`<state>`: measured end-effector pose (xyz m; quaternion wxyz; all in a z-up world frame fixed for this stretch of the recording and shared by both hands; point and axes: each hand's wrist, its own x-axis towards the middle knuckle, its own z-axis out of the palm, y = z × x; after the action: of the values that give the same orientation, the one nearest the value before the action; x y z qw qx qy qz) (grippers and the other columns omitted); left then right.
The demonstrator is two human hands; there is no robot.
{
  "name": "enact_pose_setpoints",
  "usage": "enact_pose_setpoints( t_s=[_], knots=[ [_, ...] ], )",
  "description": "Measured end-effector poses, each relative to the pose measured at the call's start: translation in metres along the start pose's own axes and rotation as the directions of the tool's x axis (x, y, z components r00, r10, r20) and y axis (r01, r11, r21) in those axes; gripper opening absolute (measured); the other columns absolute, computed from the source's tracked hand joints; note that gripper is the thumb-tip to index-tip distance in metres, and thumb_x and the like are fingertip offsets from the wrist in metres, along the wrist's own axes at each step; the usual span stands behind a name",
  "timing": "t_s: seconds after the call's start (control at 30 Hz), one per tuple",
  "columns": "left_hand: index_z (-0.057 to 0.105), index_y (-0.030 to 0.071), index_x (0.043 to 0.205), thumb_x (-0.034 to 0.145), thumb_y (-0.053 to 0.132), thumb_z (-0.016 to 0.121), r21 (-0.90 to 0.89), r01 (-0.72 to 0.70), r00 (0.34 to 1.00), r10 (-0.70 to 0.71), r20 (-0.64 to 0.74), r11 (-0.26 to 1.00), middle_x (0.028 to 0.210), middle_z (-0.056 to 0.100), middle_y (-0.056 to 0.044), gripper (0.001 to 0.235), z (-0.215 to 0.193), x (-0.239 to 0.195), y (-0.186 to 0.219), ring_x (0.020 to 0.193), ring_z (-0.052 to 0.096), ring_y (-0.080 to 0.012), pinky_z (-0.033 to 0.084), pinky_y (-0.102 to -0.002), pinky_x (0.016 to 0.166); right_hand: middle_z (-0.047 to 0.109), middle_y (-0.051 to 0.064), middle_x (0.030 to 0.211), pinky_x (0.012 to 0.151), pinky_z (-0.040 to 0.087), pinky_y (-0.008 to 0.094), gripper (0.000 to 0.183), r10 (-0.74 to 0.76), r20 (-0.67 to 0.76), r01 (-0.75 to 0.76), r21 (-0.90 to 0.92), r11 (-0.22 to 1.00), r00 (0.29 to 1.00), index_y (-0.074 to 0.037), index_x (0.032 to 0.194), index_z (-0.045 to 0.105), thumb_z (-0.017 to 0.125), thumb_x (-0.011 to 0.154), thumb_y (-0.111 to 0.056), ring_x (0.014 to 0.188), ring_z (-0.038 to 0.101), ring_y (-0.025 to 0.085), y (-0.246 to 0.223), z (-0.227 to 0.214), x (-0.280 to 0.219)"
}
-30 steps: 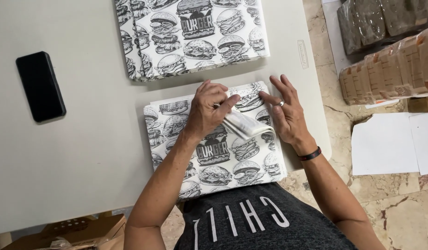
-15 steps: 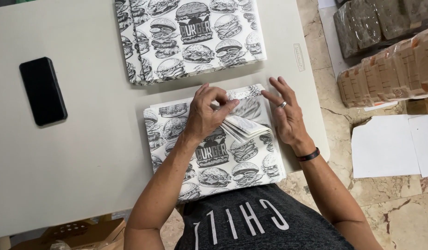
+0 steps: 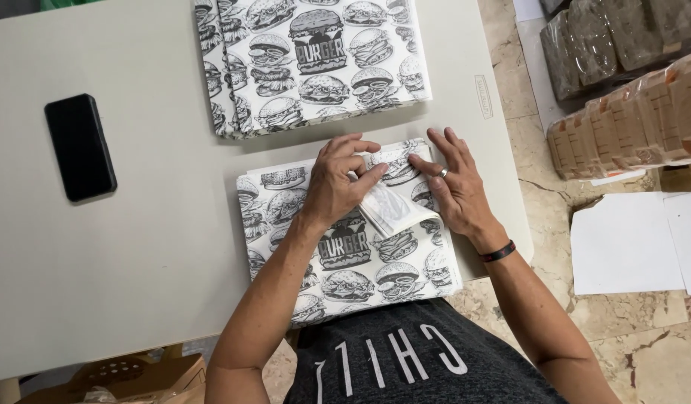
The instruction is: Folding the corners of printed paper burger wrappers and organizing them into stacks on a table.
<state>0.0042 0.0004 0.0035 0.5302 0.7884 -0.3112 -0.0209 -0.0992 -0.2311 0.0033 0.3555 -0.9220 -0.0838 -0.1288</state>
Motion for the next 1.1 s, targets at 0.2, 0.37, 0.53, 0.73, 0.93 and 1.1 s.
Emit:
enact_pose_setpoints(
  t_s=[0.2, 0.37, 0.53, 0.73, 0.93, 1.1],
  knots=[
    [0.053, 0.011, 0.057, 0.091, 0.025, 0.081, 0.018, -0.033, 0.999, 0.034, -0.021, 0.999, 0.097, 0.075, -0.004, 0.045, 0.002, -0.001, -0.004, 0.116, 0.066, -0.0312, 0.04, -0.051, 0.11, 0.033, 0.012, 0.163, 0.122, 0.008, 0.058, 0.056, 0.009, 0.074, -0.007, -0.024, 1.0, 0.997, -0.036, 0.143, 0.059, 0.021, 0.105, -0.055, 0.154, 0.017, 0.04, 0.001, 0.001, 0.001],
    [0.058, 0.013, 0.063, 0.091, 0.031, 0.082, -0.004, -0.022, 0.997, 0.022, -0.07, 1.0, 0.078, 0.07, -0.004, 0.041, 0.01, -0.006, -0.017, 0.102, 0.071, -0.0271, 0.04, -0.053, 0.11, 0.037, 0.016, 0.16, 0.121, 0.016, 0.06, 0.062, 0.005, -0.036, 0.0, 0.123, 0.992, 0.999, -0.027, 0.141, 0.061, 0.018, 0.105, -0.054, 0.152, 0.023, 0.04, -0.001, -0.004, -0.001],
    [0.069, 0.015, 0.084, 0.093, 0.047, 0.078, -0.102, 0.046, 0.995, -0.055, -0.087, 0.994, 0.068, 0.067, -0.002, 0.034, 0.016, -0.006, -0.031, 0.081, 0.071, -0.0239, 0.043, -0.056, 0.109, 0.043, 0.016, 0.156, 0.12, 0.025, 0.059, 0.056, 0.028, -0.103, -0.014, 0.13, 0.991, 0.994, -0.019, 0.132, 0.068, 0.023, 0.108, -0.041, 0.15, 0.029, 0.042, 0.003, -0.004, -0.002],
    [0.055, 0.011, 0.056, 0.093, 0.025, 0.079, -0.061, -0.022, 0.999, 0.02, -0.033, 0.998, 0.097, 0.073, -0.006, 0.047, 0.0, 0.002, 0.004, 0.116, 0.065, -0.0331, 0.042, -0.054, 0.107, 0.044, 0.017, 0.155, 0.118, 0.025, 0.063, 0.049, -0.004, -0.079, 0.01, 0.084, 0.996, 0.997, -0.022, 0.134, 0.067, 0.03, 0.109, -0.041, 0.149, 0.029, 0.046, 0.003, -0.001, 0.0],
    [0.052, 0.009, 0.058, 0.092, 0.025, 0.08, -0.005, -0.025, 0.999, 0.024, -0.028, 1.0, 0.108, 0.075, -0.006, 0.047, 0.001, 0.0, -0.001, 0.121, 0.064, -0.0349, 0.042, -0.051, 0.107, 0.04, 0.015, 0.16, 0.121, 0.016, 0.061, 0.056, -0.02, -0.005, 0.02, 0.027, 0.999, 1.0, -0.029, 0.138, 0.065, 0.024, 0.107, -0.051, 0.151, 0.024, 0.044, 0.003, 0.002, 0.002],
    [0.057, 0.013, 0.063, 0.091, 0.029, 0.082, -0.056, -0.002, 0.995, -0.004, -0.101, 0.998, 0.072, 0.067, -0.004, 0.041, 0.007, -0.005, -0.012, 0.1, 0.072, -0.0266, 0.041, -0.051, 0.109, 0.037, 0.015, 0.16, 0.121, 0.019, 0.061, 0.056, 0.003, -0.071, 0.009, 0.174, 0.985, 0.997, -0.027, 0.143, 0.06, 0.021, 0.107, -0.047, 0.151, 0.023, 0.041, -0.001, -0.004, 0.002]
  ],
)
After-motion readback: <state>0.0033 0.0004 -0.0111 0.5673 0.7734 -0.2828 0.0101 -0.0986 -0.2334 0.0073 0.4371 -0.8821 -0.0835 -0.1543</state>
